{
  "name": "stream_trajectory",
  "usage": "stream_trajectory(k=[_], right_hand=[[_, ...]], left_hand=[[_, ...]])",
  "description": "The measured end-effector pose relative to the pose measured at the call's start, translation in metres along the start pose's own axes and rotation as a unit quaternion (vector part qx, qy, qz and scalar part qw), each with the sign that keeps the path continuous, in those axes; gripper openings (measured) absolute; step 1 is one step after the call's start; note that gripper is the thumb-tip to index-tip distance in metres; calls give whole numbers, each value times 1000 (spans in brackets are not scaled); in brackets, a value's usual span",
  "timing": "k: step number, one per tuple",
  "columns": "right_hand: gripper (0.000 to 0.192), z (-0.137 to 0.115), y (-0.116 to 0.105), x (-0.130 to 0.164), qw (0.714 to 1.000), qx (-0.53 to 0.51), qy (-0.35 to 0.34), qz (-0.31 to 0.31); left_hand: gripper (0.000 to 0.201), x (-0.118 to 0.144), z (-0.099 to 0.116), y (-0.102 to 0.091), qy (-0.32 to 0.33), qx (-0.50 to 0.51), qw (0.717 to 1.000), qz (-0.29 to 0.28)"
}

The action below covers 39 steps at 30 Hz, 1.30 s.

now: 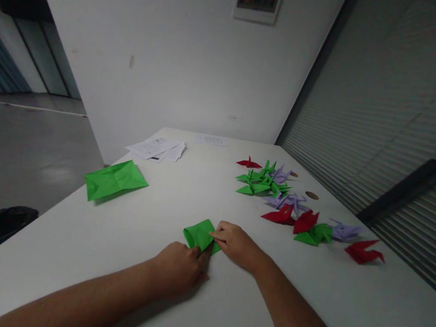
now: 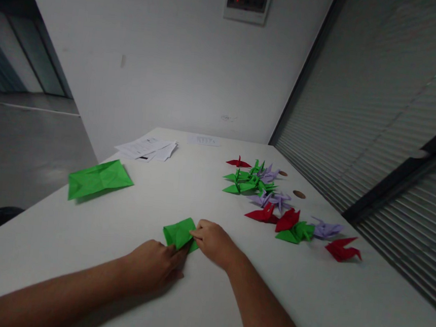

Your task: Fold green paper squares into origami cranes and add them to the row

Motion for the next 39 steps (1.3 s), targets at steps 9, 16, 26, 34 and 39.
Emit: stream_trajectory(k=[9, 16, 26, 34, 39], right_hand=[[21, -2, -1, 0, 1000, -13, 11, 0], [21, -6, -3, -1, 1000, -15, 14, -1], [18, -5, -4, -1, 1000, -17, 8, 10], [19, -1, 4, -13, 996, -37, 38, 73], [18, 5, 5, -15, 993, -51, 53, 93]], left_hand=[[46, 14, 8, -8, 45, -32, 998, 14], [36, 25, 17, -14, 79, -43, 995, 30], [43, 28, 15, -18, 79, -32, 996, 7], [50, 34, 15, -14, 92, -34, 995, 10], [51, 33, 14, -14, 88, -21, 996, -4]])
Point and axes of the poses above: each hand's wrist, its own x-axis away from the middle knuckle, its own y-axis out of the palm, z = x × y, the point moved 4 cm from there along -x, towards the middle knuckle, and after that the axes turned 11 degrees about -x, right-handed, at the moved point
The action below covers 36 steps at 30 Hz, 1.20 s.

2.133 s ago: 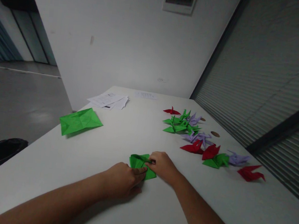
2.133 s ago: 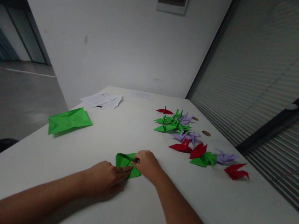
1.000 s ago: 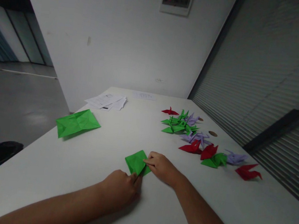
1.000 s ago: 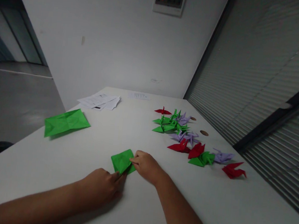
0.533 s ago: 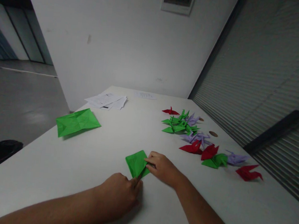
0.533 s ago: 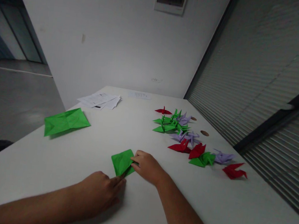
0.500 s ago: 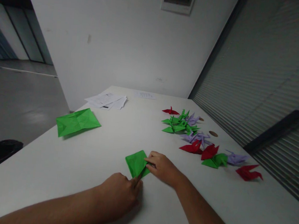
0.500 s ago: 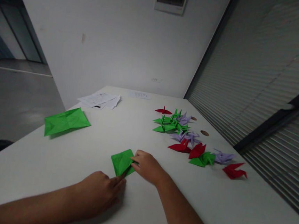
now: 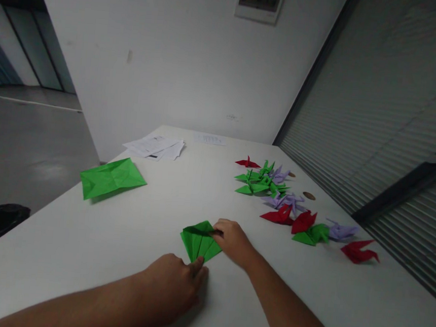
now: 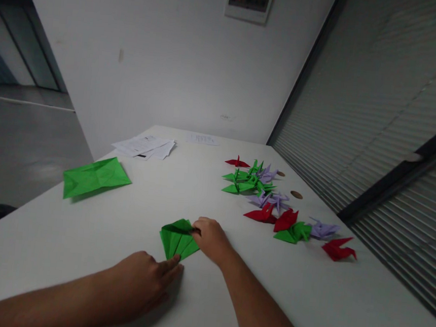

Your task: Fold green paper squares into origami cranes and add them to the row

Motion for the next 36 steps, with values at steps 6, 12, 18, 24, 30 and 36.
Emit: stream_trajectory(k=[6, 12, 18, 24, 30, 36], right_hand=[[18, 2, 1, -1, 1000, 0, 10, 9], [20, 1, 0, 0, 1000, -6, 15, 12], [21, 2, 0, 0, 1000, -18, 14, 12], [20, -2, -1, 2, 999, -24, 16, 20], [18, -8, 0, 5, 998, -37, -1, 51], [23, -17, 3, 6, 997, -36, -31, 58]], left_hand=[[43, 7, 5, -3, -1, 28, 1000, -10], [22, 9, -5, -24, -23, 108, 994, 17], [11, 3, -66, -14, -240, 161, 952, 101], [17, -6, -105, 24, -327, 285, 889, 148], [10, -18, -103, 29, -344, 299, 880, 138], [11, -21, -103, 30, -359, 299, 871, 156]])
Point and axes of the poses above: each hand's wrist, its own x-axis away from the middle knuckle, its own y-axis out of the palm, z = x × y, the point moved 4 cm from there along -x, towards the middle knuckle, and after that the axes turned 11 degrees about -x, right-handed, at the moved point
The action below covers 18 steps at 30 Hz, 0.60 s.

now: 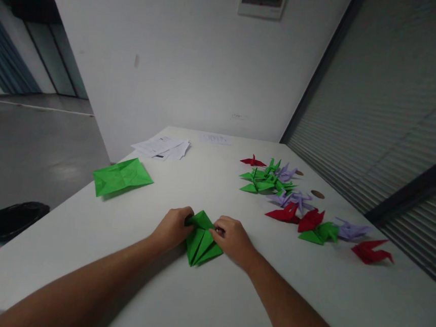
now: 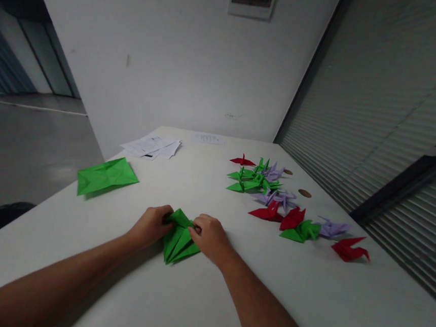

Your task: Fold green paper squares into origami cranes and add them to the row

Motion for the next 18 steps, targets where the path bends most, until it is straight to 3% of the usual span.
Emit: stream_trajectory(k=[6, 18], right_hand=[[30, 0, 0, -1, 1000, 7, 12, 6], [25, -10, 0, 3, 996, -49, -72, 34]], left_hand=[[14, -2, -4, 4, -6, 40, 999, 21], [10, 0, -5, 5, -16, 24, 999, 22]])
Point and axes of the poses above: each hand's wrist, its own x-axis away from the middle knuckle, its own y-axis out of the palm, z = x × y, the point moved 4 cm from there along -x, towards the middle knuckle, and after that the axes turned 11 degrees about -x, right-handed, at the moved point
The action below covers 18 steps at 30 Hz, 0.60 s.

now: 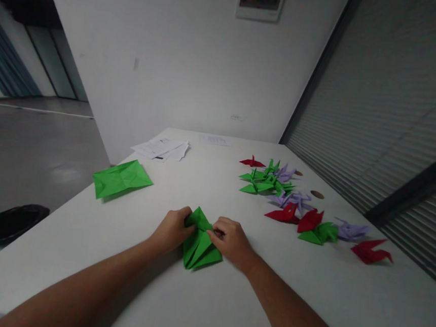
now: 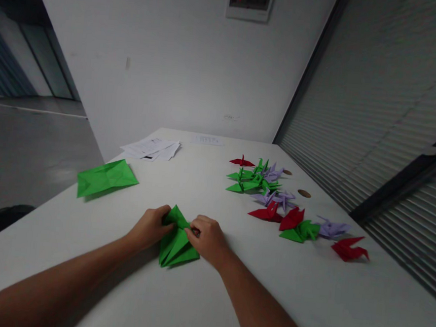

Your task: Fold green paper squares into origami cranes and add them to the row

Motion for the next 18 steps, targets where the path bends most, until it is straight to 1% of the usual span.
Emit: stream_trajectory(k=[4, 7, 10, 12, 13, 14, 16, 18], right_hand=[[26, -1, 0, 0, 1000, 4, -14, 4], [27, -1, -1, 0, 1000, 6, -17, 10], [28, -1, -2, 0, 1000, 9, -14, 21], [28, -1, -3, -1, 999, 9, -13, 34], [28, -1, -4, -1, 999, 8, -12, 44], [28, -1, -5, -1, 998, 6, -12, 55], [29, -1, -8, -1, 997, -2, -11, 77], [29, -1, -11, -1, 995, -17, -6, 98]], left_hand=[[10, 1, 2, -2, -7, 15, 1000, 7], [10, 1, 0, -3, -16, 51, 998, 15], [15, 0, -3, -4, -31, 113, 993, 26], [15, -1, -4, -4, -37, 190, 981, 22], [14, -1, -4, -3, -43, 245, 969, 15], [14, -1, -4, -3, -52, 307, 950, 3], [17, -1, -3, -1, -76, 430, 899, -22], [17, 0, -2, -1, -96, 512, 853, -38]])
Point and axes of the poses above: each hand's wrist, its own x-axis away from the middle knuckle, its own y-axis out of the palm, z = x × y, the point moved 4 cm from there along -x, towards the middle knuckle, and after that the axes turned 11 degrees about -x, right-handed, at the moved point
